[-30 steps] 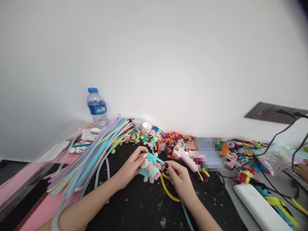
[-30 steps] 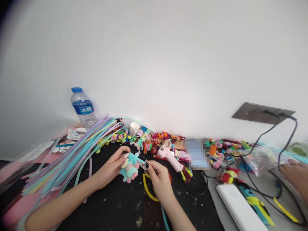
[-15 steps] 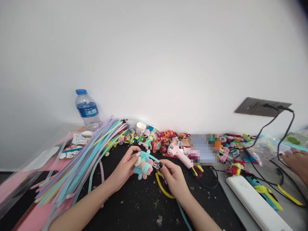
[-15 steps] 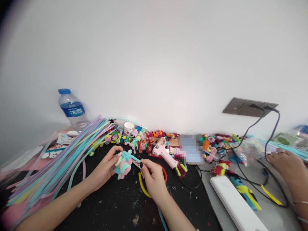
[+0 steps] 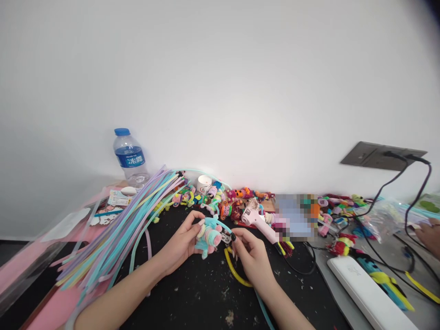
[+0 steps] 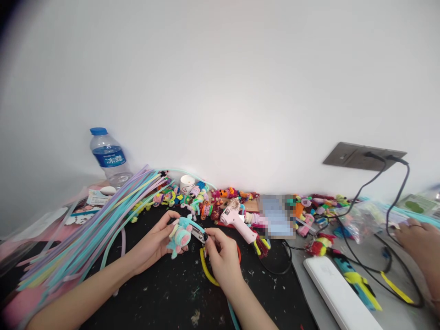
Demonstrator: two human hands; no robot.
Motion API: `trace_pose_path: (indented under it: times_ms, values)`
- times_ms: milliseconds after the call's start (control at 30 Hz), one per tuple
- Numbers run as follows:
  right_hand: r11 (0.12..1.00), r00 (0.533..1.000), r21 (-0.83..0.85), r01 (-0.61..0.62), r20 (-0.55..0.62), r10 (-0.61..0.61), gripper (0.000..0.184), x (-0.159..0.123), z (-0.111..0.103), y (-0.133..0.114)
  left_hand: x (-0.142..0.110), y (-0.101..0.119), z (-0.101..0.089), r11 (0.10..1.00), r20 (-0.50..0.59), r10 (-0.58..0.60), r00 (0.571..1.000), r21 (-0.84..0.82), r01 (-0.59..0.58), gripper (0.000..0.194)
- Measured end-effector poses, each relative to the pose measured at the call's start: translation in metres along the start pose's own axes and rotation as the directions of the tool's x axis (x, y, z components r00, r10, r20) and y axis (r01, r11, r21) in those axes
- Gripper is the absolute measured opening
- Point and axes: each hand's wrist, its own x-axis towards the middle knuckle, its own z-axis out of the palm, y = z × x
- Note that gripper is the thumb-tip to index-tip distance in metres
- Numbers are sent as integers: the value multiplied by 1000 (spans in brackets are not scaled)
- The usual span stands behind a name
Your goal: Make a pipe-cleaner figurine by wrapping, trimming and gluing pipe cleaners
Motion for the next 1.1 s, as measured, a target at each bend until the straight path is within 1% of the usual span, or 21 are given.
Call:
trace_pose_path:
  times_ms: [133, 233, 367, 533, 700, 833, 967, 1100]
  values:
    - [997, 998, -58, 55, -20, -57, 22, -1, -1, -2, 0, 0, 1, 1000, -8, -3, 1000, -17, 3, 20]
    - [982, 992, -147, 122, -13, -125, 22, -3, -1, -5, 0, 0, 2, 999, -28, -7, 1000, -40, 6, 20]
    - [935, 972, -266, 233, 34, -233, 22, -6, 1, -9, 1, 0, 5, 993, -56, -41, 998, -110, 35, 17]
    - [894, 949, -321, 314, 95, -300, 21, -11, 8, -7, 2, 0, 9, 970, -63, -121, 991, -221, 104, 18]
    - [872, 939, -349, 343, 117, -323, 16, -14, 13, -7, 3, -5, 6, 955, -61, -166, 984, -257, 146, 18]
    - [871, 940, -355, 340, 142, -309, 15, -15, 15, -8, 3, -8, 5, 945, -64, -188, 980, -282, 162, 18]
    - [882, 948, -354, 311, 175, -265, 17, -17, 17, -10, 3, -8, 9, 952, -105, -178, 978, -271, 144, 14]
    - [896, 956, -343, 282, 176, -233, 16, -17, 18, -12, 1, -8, 14, 967, -163, -159, 974, -226, 120, 10]
